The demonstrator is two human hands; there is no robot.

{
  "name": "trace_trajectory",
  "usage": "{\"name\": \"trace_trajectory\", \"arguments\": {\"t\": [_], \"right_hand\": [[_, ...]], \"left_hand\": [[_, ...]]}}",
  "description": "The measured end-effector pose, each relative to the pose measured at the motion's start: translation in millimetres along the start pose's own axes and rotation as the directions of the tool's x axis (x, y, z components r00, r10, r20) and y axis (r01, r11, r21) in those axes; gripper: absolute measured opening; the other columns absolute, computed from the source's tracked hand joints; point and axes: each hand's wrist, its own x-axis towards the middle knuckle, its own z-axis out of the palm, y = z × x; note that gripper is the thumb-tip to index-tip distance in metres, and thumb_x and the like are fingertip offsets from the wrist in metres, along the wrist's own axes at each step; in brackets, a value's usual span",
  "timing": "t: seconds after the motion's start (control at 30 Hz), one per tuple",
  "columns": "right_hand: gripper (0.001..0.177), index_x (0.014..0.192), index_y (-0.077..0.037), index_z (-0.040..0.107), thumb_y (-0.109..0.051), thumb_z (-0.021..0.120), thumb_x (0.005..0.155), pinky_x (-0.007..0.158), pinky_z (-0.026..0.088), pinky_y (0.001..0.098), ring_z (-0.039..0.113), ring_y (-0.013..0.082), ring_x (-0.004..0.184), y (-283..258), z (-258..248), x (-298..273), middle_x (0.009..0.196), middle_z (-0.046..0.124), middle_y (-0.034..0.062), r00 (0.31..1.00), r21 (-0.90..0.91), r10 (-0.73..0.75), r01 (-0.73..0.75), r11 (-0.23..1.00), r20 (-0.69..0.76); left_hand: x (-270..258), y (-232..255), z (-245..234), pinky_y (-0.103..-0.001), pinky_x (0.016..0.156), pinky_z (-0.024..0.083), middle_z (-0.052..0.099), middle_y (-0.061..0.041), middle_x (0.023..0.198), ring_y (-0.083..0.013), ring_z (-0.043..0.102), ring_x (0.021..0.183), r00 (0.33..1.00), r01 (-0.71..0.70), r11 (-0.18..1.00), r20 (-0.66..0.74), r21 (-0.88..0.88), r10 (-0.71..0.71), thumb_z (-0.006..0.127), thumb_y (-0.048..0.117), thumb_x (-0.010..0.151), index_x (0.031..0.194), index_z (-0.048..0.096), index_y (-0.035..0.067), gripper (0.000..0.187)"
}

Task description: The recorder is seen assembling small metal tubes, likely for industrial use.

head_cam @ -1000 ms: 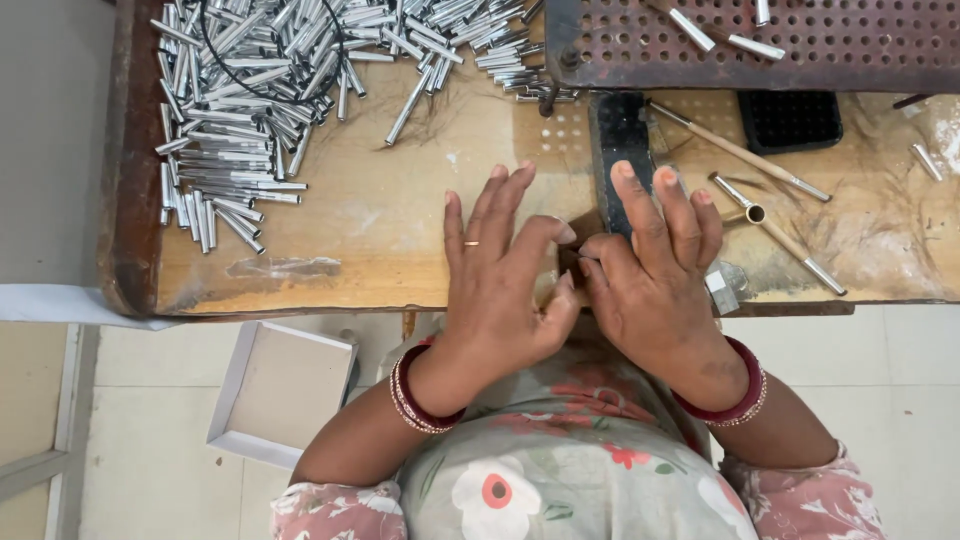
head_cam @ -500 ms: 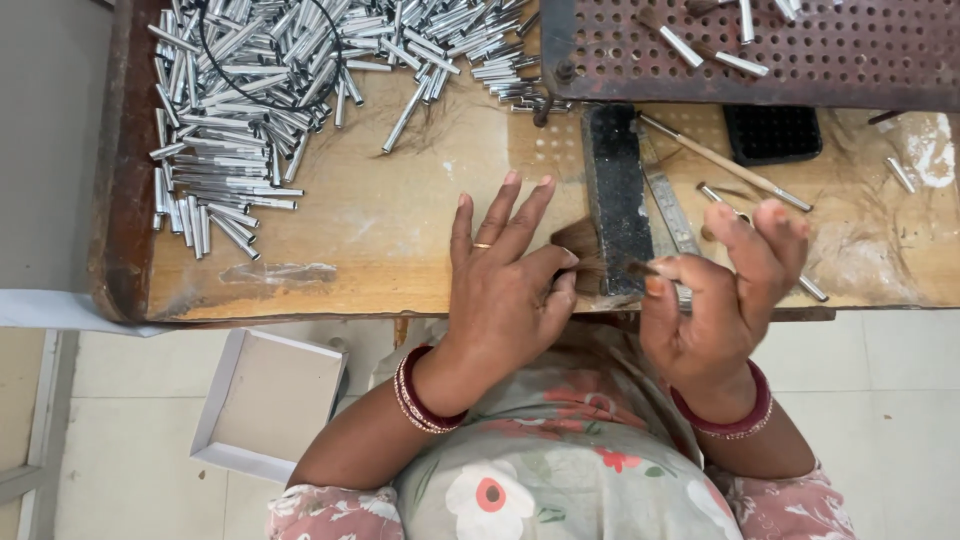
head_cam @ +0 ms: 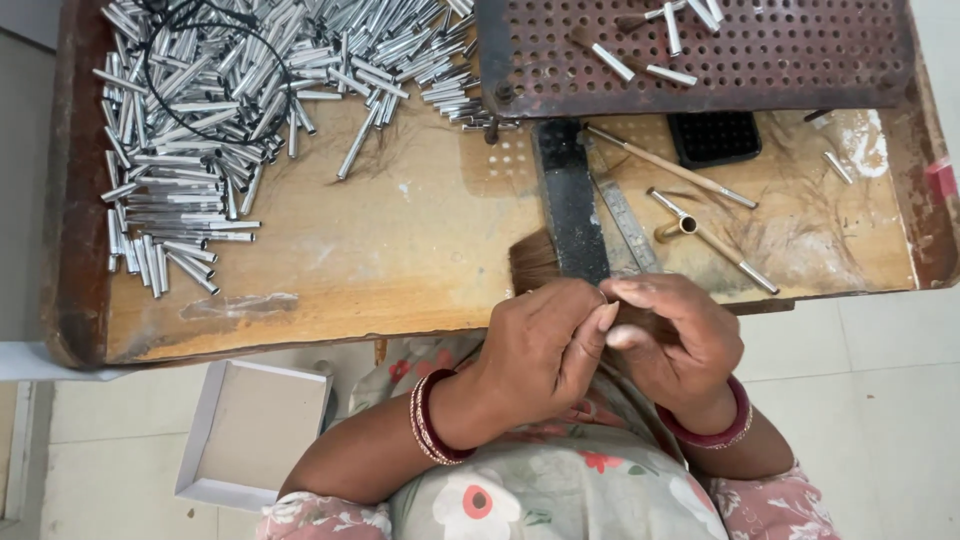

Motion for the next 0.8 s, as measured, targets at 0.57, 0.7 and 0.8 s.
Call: {"name": "trace_trajectory", "arguments": {"t": [0.57, 0.7, 0.8], "right_hand": [[0.048, 0.115, 0.004, 0.070, -0.023, 0.084, 0.078, 0.091, 0.057, 0.0368, 0.069, 0.0315, 0.106, -22.4, -25.3, 0.9, 0.114, 0.070, 0.0254, 0.997, -0.176, 0.069, -0.062, 0.982, 0.036], [0.030, 0.113, -0.002, 0.070, -0.019, 0.082, 0.091, 0.078, 0.057, 0.0234, 0.071, 0.0150, 0.089, 18.9, -11.2, -28.4, 0.103, 0.073, 0.0134, 0.996, 0.184, 0.040, -0.025, 0.983, -0.078], [0.018, 0.106, -0.003, 0.069, -0.017, 0.078, 0.099, 0.071, 0.055, 0.0221, 0.070, 0.0128, 0.080, 23.4, -5.2, -27.4, 0.094, 0.074, 0.0080, 0.989, 0.115, -0.023, 0.040, 0.993, -0.148]], "left_hand": [[-8.3, 0.8, 18.0, -0.040, 0.062, 0.046, 0.057, -0.015, 0.081, -0.0336, 0.060, 0.069, 0.999, 0.035, 0.997, -0.036, -0.075, -0.038, 0.054, 0.008, 0.109, 0.097, 0.058, 0.001, 0.015], [-8.3, -0.3, 26.8, -0.040, 0.062, 0.046, 0.058, -0.015, 0.084, -0.0343, 0.061, 0.071, 0.999, 0.047, 0.990, 0.015, -0.133, -0.046, 0.054, 0.010, 0.110, 0.099, 0.058, 0.001, 0.015], [-7.6, -1.7, 28.0, -0.040, 0.061, 0.045, 0.057, -0.016, 0.083, -0.0340, 0.059, 0.069, 0.998, 0.065, 0.990, 0.021, -0.127, -0.063, 0.054, 0.009, 0.110, 0.097, 0.058, -0.001, 0.017]]}}
